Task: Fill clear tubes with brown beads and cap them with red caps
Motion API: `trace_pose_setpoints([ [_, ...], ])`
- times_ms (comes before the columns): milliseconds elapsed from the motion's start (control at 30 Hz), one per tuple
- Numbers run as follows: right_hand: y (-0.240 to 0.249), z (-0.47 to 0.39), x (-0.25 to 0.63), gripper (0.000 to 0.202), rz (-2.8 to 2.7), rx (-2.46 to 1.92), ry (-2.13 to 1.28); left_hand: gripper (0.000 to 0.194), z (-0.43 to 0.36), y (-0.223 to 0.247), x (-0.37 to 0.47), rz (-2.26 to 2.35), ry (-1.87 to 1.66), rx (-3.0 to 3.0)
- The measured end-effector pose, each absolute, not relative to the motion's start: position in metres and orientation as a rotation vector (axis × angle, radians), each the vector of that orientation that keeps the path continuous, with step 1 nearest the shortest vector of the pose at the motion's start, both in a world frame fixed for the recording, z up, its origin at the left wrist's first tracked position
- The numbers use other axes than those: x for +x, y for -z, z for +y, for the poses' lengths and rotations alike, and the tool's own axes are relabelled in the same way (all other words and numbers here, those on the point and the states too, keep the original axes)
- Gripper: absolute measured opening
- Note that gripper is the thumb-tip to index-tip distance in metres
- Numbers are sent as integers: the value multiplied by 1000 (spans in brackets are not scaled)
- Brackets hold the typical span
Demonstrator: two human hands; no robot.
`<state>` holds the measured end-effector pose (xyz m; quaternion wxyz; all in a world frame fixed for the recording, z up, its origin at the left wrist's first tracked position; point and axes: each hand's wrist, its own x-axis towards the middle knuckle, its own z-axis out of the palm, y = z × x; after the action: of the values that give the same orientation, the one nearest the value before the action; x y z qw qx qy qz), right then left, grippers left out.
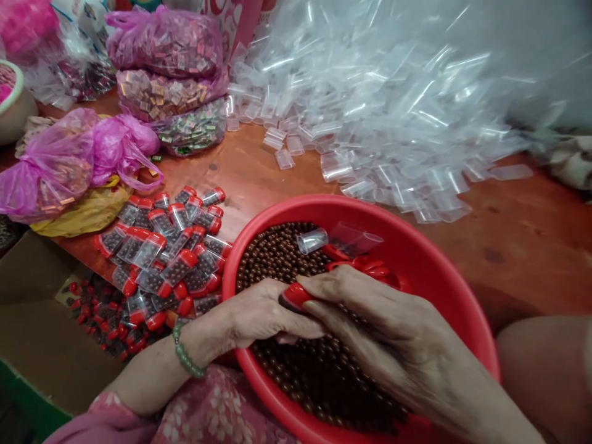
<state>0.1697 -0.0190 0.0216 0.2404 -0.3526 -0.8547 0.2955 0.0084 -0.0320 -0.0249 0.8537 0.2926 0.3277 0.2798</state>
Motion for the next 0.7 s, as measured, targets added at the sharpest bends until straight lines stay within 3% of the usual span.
trace_pose_setpoints([
  [200, -22, -23, 172, 14, -2475, -893, -620, 18, -29, 19, 10, 695, -566, 559],
  [367, -4, -34, 167, 64, -2590, -958, -307, 18, -26, 20, 9, 689, -594, 428],
  [467, 9, -35, 162, 60, -2534, -954, -134, 22, -26, 24, 5, 619, -565, 347],
  [700, 13, -37, 164, 61, -2396, -938, -299, 69, -28, 19, 5, 610, -506, 364],
])
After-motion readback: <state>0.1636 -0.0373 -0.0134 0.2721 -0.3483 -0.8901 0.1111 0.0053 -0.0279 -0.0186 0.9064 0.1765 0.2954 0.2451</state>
